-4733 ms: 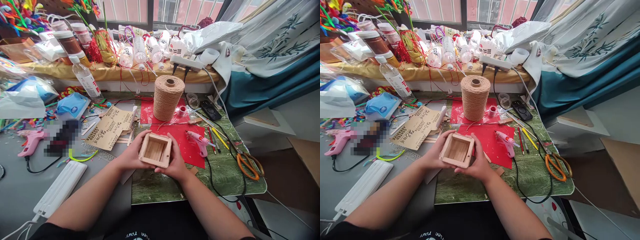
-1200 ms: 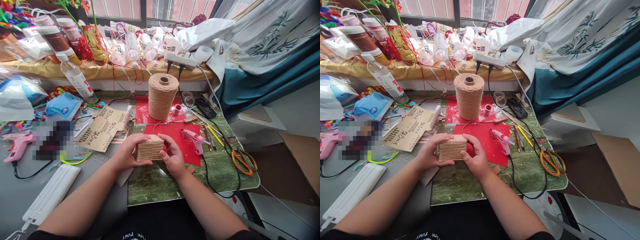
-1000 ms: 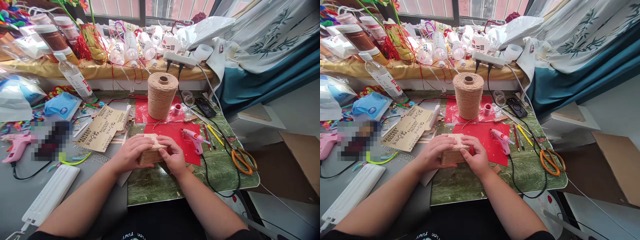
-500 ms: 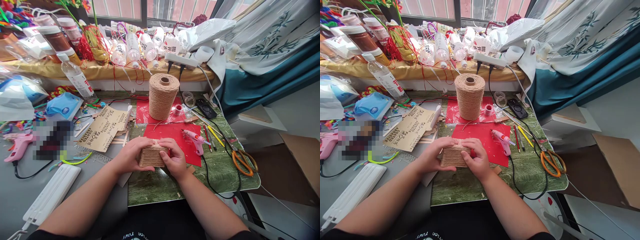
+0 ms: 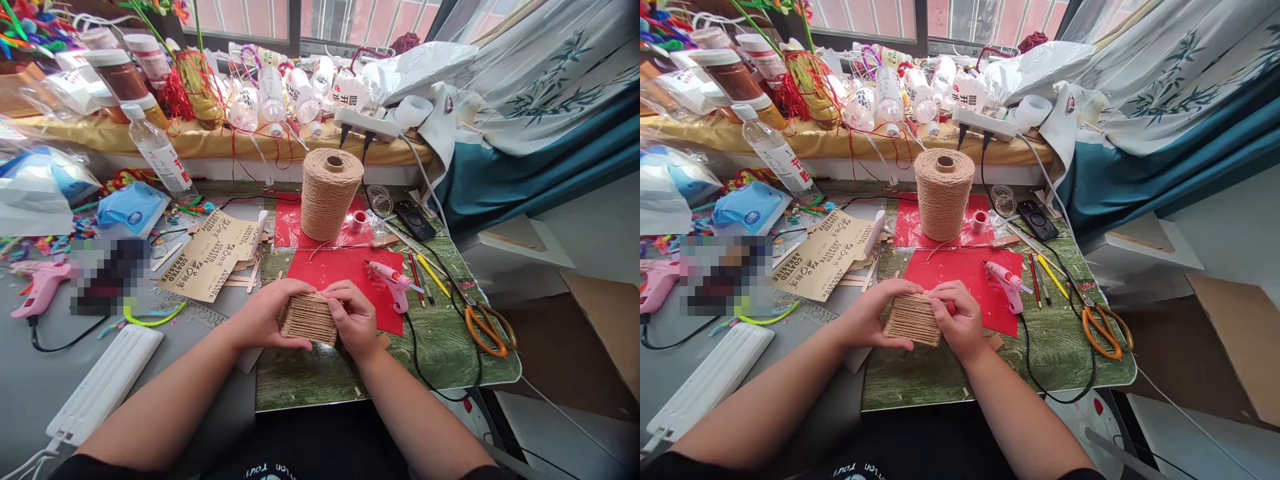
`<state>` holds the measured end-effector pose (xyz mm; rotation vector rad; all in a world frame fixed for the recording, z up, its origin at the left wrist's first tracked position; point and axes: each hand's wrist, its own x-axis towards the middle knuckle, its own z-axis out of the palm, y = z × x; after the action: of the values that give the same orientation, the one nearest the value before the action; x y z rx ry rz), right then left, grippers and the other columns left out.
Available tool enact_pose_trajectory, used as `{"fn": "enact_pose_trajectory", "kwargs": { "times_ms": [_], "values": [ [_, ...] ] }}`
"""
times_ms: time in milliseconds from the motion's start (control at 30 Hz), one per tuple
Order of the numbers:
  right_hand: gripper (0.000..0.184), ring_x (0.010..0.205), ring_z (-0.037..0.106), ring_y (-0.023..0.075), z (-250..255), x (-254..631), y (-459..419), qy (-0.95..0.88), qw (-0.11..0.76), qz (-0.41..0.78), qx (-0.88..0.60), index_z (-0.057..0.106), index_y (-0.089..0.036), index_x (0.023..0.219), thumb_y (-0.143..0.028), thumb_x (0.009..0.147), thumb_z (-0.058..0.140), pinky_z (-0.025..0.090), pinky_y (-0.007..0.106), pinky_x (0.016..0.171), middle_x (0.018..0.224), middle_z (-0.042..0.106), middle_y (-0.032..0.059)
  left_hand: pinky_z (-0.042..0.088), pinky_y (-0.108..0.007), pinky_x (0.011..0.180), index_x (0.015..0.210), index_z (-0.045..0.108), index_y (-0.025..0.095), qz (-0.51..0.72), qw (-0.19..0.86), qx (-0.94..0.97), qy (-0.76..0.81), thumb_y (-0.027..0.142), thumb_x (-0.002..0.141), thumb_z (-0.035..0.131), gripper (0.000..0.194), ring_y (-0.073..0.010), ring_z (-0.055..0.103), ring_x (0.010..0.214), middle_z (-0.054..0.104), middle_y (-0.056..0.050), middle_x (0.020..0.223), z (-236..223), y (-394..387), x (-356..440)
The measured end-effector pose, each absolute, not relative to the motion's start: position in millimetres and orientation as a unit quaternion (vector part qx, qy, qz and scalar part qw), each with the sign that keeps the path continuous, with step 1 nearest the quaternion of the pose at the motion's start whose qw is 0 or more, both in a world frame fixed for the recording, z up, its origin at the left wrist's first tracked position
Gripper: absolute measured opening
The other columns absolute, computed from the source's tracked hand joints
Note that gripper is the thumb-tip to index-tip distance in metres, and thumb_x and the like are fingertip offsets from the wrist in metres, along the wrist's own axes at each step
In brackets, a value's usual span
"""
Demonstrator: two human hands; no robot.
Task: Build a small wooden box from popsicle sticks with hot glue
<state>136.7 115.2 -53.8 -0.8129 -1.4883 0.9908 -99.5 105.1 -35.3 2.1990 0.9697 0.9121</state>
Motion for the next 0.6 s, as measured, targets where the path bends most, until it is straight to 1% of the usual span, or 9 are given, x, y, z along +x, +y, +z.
{"fn": "enact_pose_trajectory", "kwargs": {
  "times_ms": [133, 200, 267, 300, 367, 433, 500, 600],
  "values": [
    [0.012, 0.09, 0.07, 0.0221, -54.8, 136.1, 116.4, -0.619, 0.559, 0.428, -0.348, 0.078, -0.027, 0.093, -0.027, 0.099, 0.068, 0.057, 0.04, 0.085, 0.094, 0.074, 0.0049, 0.057, -0.046, 0.101, 0.144, 0.049, 0.027, 0.323, 0.311, 0.813, 0.371, 0.062, 0.068, 0.092, 0.094, -0.0328, 0.069, 0.119, 0.068, -0.015, 0.134, -32.1, 105.2, -101.4],
    [0.013, 0.086, 0.069, 0.0212, -54.3, 136.6, 118.1, -0.62, 0.548, 0.44, -0.349, 0.077, -0.026, 0.089, -0.028, 0.099, 0.069, 0.056, 0.039, 0.082, 0.09, 0.073, 0.0045, 0.057, -0.047, 0.099, 0.143, 0.053, 0.026, 0.314, 0.339, 0.814, 0.352, 0.066, 0.071, 0.089, 0.09, -0.0333, 0.07, 0.117, 0.07, -0.015, 0.132, -29.2, 106.7, -104.3],
    [0.015, 0.082, 0.068, 0.0207, -53.0, 137.3, 120.1, -0.634, 0.52, 0.462, -0.338, 0.077, -0.025, 0.086, -0.03, 0.098, 0.07, 0.057, 0.038, 0.079, 0.087, 0.073, 0.0043, 0.057, -0.046, 0.098, 0.14, 0.058, 0.025, 0.31, 0.374, 0.812, 0.325, 0.067, 0.08, 0.08, 0.077, -0.0327, 0.071, 0.115, 0.072, -0.014, 0.13, -25.6, 108.7, -107.2],
    [0.017, 0.081, 0.068, 0.0205, -52.2, 137.4, 121.1, -0.642, 0.503, 0.476, -0.33, 0.077, -0.024, 0.085, -0.032, 0.098, 0.07, 0.057, 0.038, 0.078, 0.086, 0.073, 0.0044, 0.057, -0.045, 0.098, 0.137, 0.062, 0.024, 0.31, 0.389, 0.807, 0.318, 0.064, 0.086, 0.075, 0.066, -0.0312, 0.071, 0.113, 0.074, -0.013, 0.127, -23.7, 109.4, -108.1],
    [0.02, 0.079, 0.068, 0.0204, -50.4, 136.9, 122.7, -0.649, 0.474, 0.501, -0.321, 0.076, -0.024, 0.083, -0.036, 0.097, 0.071, 0.057, 0.037, 0.076, 0.086, 0.073, 0.0046, 0.059, -0.04, 0.094, 0.125, 0.071, 0.024, 0.314, 0.409, 0.788, 0.336, 0.051, 0.097, 0.067, 0.04, -0.0261, 0.074, 0.105, 0.078, -0.01, 0.117, -19.0, 109.9, -107.9],
    [0.022, 0.078, 0.067, 0.02, -48.9, 135.3, 123.7, -0.646, 0.461, 0.517, -0.32, 0.075, -0.023, 0.081, -0.039, 0.097, 0.071, 0.056, 0.036, 0.075, 0.085, 0.072, 0.0046, 0.06, -0.034, 0.084, 0.109, 0.076, 0.022, 0.318, 0.421, 0.761, 0.378, 0.04, 0.098, 0.067, 0.023, -0.0206, 0.076, 0.092, 0.08, -0.007, 0.103, -13.2, 108.8, -105.0],
    [0.025, 0.077, 0.065, 0.0193, -47.8, 133.1, 124.2, -0.643, 0.458, 0.525, -0.318, 0.074, -0.023, 0.079, -0.04, 0.096, 0.072, 0.054, 0.035, 0.073, 0.083, 0.07, 0.0041, 0.059, -0.029, 0.074, 0.098, 0.077, 0.021, 0.315, 0.428, 0.738, 0.415, 0.036, 0.095, 0.072, 0.016, -0.017, 0.074, 0.079, 0.079, -0.004, 0.09, -7.0, 106.2, -101.0],
    [0.027, 0.075, 0.064, 0.0187, -47.2, 130.0, 125.3, -0.645, 0.452, 0.531, -0.314, 0.073, -0.022, 0.076, -0.041, 0.095, 0.074, 0.053, 0.034, 0.071, 0.08, 0.069, 0.0035, 0.057, -0.027, 0.067, 0.087, 0.075, 0.02, 0.31, 0.42, 0.727, 0.447, 0.034, 0.092, 0.075, 0.015, -0.0158, 0.071, 0.073, 0.078, -0.003, 0.083, -0.4, 102.2, -97.2]
  ]
}}
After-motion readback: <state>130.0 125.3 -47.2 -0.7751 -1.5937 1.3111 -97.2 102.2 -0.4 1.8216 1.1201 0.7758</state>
